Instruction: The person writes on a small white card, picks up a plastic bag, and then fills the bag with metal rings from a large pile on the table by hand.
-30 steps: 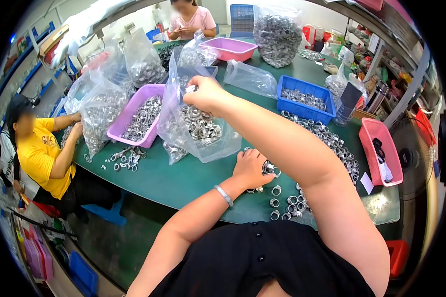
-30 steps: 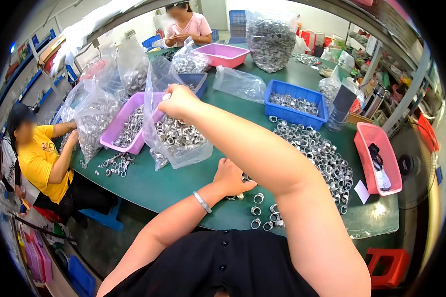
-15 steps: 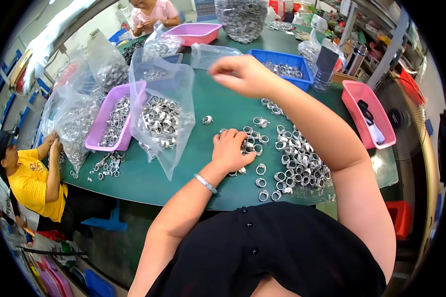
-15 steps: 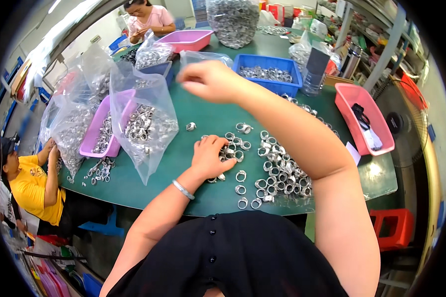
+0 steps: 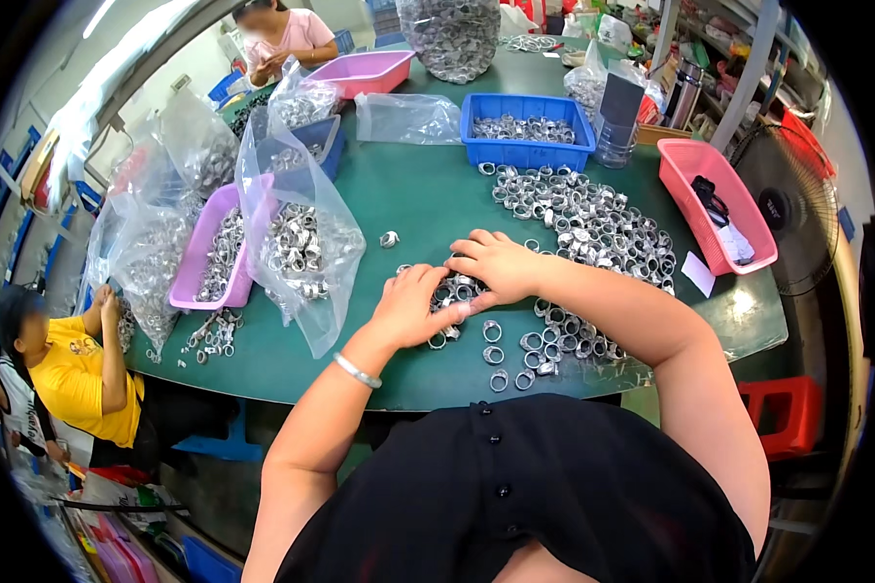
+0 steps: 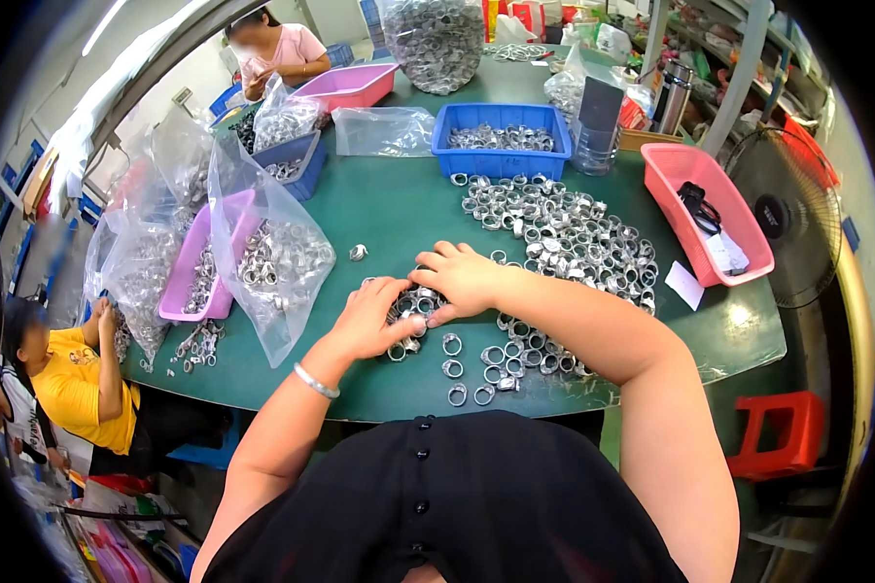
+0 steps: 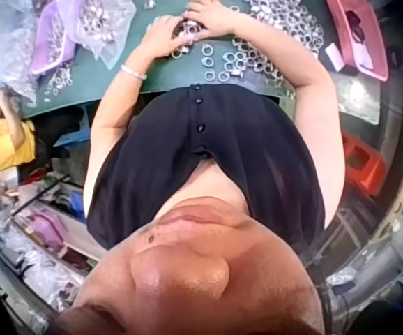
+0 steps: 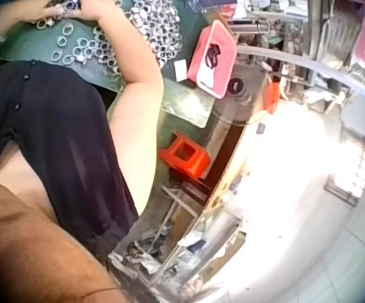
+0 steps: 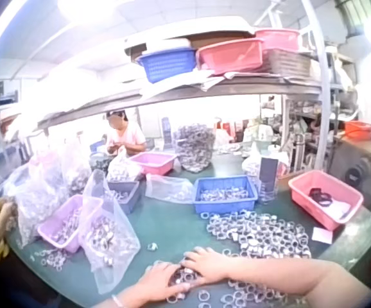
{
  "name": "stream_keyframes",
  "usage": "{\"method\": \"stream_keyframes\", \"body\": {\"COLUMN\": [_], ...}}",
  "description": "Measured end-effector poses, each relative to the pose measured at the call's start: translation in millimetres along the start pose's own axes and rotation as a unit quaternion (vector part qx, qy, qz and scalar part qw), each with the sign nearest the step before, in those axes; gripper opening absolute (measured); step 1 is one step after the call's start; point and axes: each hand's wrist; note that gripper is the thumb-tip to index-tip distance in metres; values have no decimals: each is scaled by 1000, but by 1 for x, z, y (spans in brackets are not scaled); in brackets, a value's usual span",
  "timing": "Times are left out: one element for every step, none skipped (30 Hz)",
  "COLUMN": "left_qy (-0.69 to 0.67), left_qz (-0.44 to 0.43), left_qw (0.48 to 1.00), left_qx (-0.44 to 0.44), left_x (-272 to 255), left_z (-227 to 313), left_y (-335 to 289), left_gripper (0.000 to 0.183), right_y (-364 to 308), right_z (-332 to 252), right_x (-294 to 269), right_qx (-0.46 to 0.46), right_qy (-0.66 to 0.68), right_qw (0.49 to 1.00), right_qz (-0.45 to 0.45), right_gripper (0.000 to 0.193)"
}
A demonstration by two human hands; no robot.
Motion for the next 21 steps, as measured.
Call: {"method": "stream_keyframes", "body": {"left_qy": [42,84,102,119,118,117,117,119,121,120,114,109,108,106,104,104,102,100,95,95,94], "left_qz": [1,2,-24,5,23,40,41,84,126,127,134,141,142,146,151,153,151,149,160,161,186], "left_qw": [999,995,993,991,991,991,991,988,982,983,983,982,982,982,982,981,982,982,981,981,976], "left_qx": [26,52,50,65,62,59,56,60,64,63,61,58,58,56,54,55,56,57,63,62,65], "left_x": [-1,-2,-2,2,6,9,14,20,24,25,26,26,26,26,26,26,26,27,27,28,29], "left_z": [1,4,8,9,9,9,7,6,3,3,3,4,5,6,7,7,8,8,8,6,6], "left_y": [-9,-16,-21,-29,-32,-34,-36,-37,-38,-38,-37,-37,-37,-36,-36,-36,-37,-38,-40,-41,-42], "left_gripper": [81,88,98,97,92,87,87,80,73,73,69,64,64,63,62,62,60,58,56,56,54], "right_y": [1,2,2,4,5,8,11,14,17,19,20,20,20,20,20,20,20,19,19,19,18], "right_z": [-3,-5,-6,-9,-12,-14,-16,-19,-21,-21,-21,-21,-19,-18,-16,-13,-11,-10,-13,-14,-14], "right_x": [1,0,-1,-2,-3,-4,-4,-4,-5,-5,-5,-5,-4,-4,-4,-4,-5,-5,-3,-3,-4], "right_qx": [-20,-20,-16,-14,-22,-24,-20,-16,-19,-6,6,5,-2,-9,-9,-27,-44,-44,-46,-47,-50], "right_qy": [-19,-16,-18,-22,-21,-19,-20,-20,-19,-4,10,10,17,24,23,41,59,57,59,61,57], "right_qw": [999,999,999,1000,999,999,1000,1000,1000,1000,1000,1000,1000,1000,1000,999,997,997,997,997,997], "right_qz": [36,39,24,8,21,22,9,-4,-5,-10,-14,-16,-1,14,13,-2,-18,-17,-12,-7,3], "right_gripper": [65,65,62,58,51,51,49,48,48,46,45,45,45,44,44,44,43,43,43,43,42]}}
Point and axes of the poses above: each hand's wrist, its own y-axis towards the middle knuckle, its own x-axis out of the palm, z = x × y, and after that the axes turned 1 degree about z, right-handed
